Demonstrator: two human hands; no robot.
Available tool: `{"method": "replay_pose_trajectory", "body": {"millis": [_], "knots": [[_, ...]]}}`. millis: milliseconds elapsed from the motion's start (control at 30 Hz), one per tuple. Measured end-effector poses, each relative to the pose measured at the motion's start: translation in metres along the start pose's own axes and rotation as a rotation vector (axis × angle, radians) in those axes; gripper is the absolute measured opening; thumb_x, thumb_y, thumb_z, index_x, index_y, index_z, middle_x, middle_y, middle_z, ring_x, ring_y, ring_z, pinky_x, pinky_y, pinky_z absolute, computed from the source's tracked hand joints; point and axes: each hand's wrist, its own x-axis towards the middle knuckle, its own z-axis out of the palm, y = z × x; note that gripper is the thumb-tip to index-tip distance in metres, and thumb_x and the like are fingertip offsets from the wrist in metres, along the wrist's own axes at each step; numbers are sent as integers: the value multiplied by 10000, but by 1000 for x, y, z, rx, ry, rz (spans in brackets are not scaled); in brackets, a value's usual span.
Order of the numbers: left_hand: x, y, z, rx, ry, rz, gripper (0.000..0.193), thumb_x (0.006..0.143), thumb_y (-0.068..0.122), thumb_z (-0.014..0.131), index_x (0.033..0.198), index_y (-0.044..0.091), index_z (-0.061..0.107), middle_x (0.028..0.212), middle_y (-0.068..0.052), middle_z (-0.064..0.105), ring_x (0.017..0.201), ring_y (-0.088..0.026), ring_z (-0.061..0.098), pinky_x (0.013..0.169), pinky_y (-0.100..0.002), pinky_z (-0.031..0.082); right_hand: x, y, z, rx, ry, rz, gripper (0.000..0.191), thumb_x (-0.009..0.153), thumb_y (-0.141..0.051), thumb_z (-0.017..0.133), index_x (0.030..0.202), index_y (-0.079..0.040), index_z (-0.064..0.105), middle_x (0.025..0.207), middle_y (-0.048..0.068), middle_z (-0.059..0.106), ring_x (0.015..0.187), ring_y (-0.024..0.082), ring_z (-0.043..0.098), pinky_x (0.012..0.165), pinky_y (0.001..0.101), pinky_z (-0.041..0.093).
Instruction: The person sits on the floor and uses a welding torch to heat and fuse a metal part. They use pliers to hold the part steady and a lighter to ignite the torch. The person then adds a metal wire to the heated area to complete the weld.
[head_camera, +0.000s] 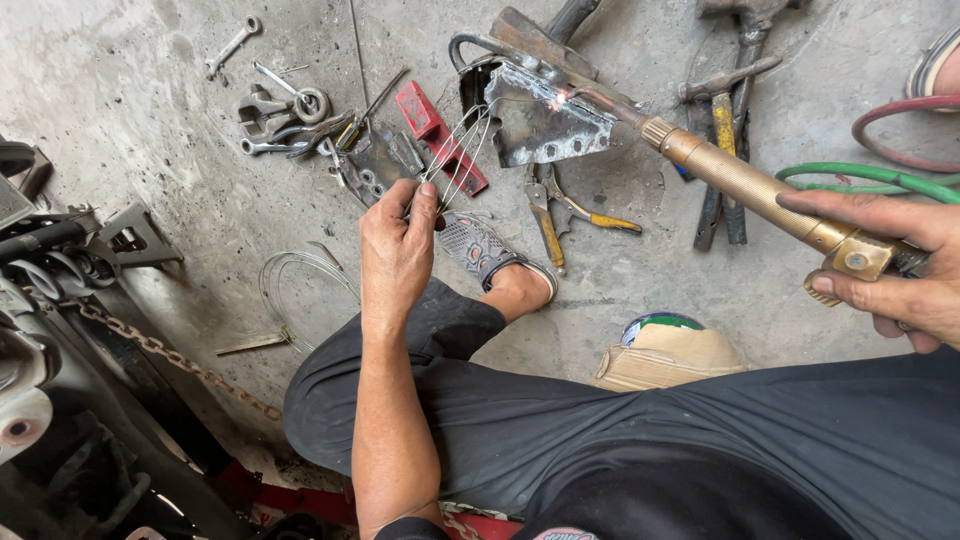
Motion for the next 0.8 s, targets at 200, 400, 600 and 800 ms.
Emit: {"method": "replay_pose_trajectory", "body": {"millis": [200, 400, 600, 800], "knots": [[0, 1, 0, 15, 3, -12, 439, 1065, 360, 556, 851, -11, 652, 662, -76, 657, 612, -138, 594, 591, -327, 490, 2, 2, 1, 5, 9, -26, 749, 905, -147, 775, 1566, -398, 529, 855, 142, 705, 383, 246, 609, 327, 409, 484], [0, 2, 1, -6, -4, -17, 441, 1062, 361, 559, 835, -6, 654, 659, -65, 654, 606, -127, 594, 581, -320, 489, 1, 0, 1, -7, 7, -29, 743, 902, -148, 778, 1559, -391, 532, 866, 145, 700, 378, 250, 610, 327, 409, 483], [0, 1, 1, -1, -4, -36, 451, 1059, 371, 557, 831, -7, 653, 651, -65, 641, 592, -129, 571, 566, -325, 478, 2, -1, 0, -13, 1, -29, 736, 899, -151, 782, 1552, -385, 539, 870, 135, 696, 390, 245, 608, 330, 405, 488], [0, 1, 1, 27, -3, -40, 472, 1070, 379, 558, 818, -10, 646, 645, -78, 626, 592, -131, 559, 566, -323, 469, 2, 3, 1, -30, 7, -21, 756, 908, -147, 791, 1574, -391, 529, 825, 151, 695, 428, 242, 578, 339, 406, 489]]}}
